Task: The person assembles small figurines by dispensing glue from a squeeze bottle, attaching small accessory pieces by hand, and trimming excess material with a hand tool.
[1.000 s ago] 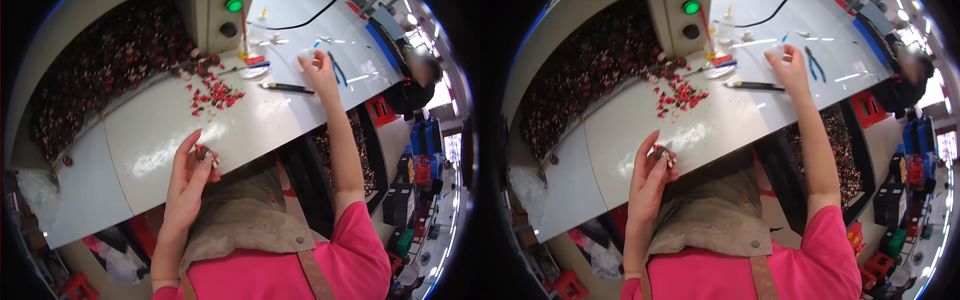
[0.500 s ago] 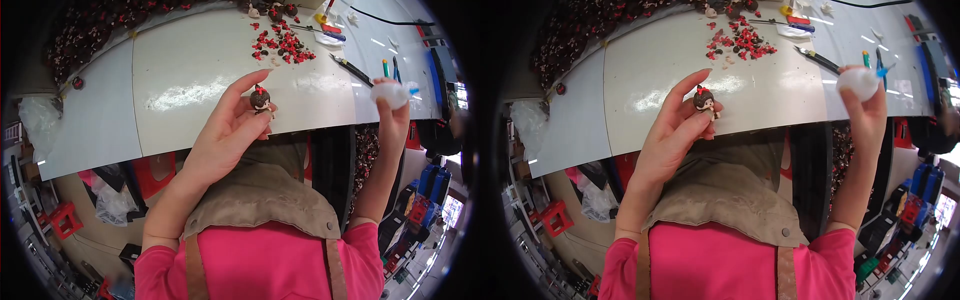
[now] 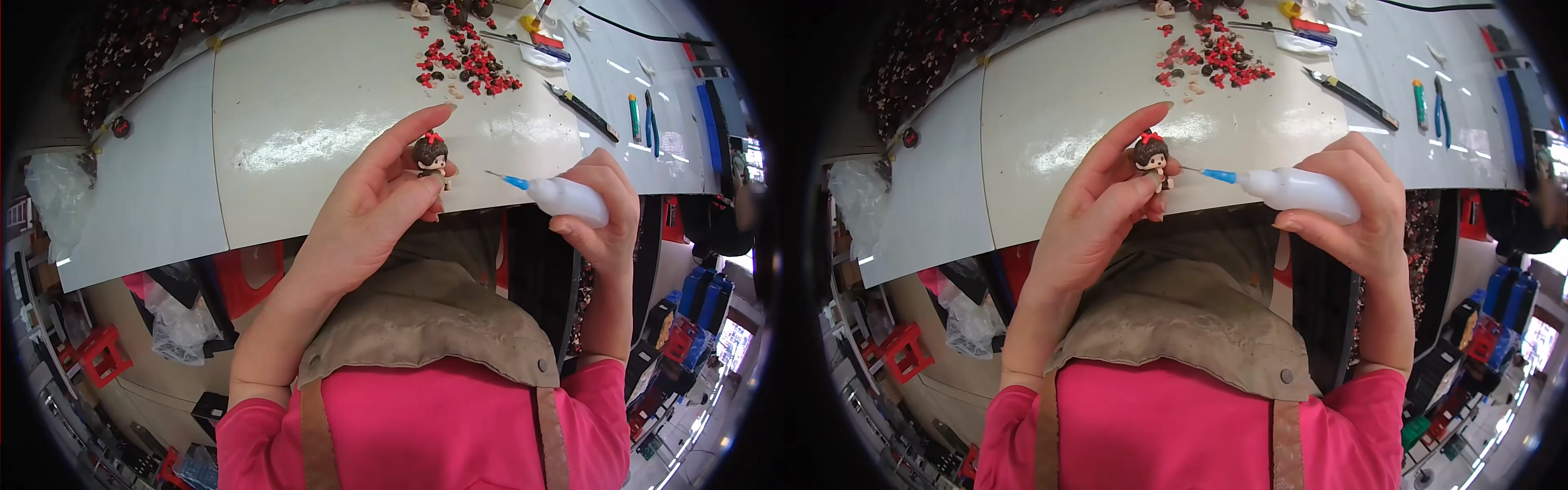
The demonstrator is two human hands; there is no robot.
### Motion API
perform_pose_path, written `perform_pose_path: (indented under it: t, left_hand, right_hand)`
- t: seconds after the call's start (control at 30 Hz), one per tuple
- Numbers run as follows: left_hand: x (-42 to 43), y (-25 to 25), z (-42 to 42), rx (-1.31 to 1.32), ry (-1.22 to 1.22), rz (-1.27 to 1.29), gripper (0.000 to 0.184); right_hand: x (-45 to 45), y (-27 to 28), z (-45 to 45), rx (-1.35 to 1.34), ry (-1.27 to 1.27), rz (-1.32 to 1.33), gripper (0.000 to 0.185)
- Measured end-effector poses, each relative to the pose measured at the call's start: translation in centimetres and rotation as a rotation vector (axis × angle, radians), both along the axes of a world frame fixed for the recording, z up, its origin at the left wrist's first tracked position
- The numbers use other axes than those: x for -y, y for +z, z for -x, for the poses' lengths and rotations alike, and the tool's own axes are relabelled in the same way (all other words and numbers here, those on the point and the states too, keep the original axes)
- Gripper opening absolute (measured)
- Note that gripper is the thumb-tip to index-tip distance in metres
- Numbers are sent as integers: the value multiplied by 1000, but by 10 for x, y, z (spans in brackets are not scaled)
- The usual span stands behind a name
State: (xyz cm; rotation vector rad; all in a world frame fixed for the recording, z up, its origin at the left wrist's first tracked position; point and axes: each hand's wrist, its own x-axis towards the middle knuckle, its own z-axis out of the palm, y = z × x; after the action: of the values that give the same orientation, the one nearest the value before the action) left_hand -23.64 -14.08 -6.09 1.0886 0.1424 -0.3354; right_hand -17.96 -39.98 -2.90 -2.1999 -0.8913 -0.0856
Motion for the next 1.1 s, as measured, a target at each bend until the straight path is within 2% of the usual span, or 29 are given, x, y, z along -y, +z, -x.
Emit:
perform_pose_path:
  t: [0.23,1.1]
  left_hand:
    - [-2,-1,0,14,-11,16,56]
    - [-5,-5,-1,42,-41,70,57]
  right_hand:
    - [-12,-1,-4,74,22,129,40]
    - [-23,2,-9,102,38,233,39]
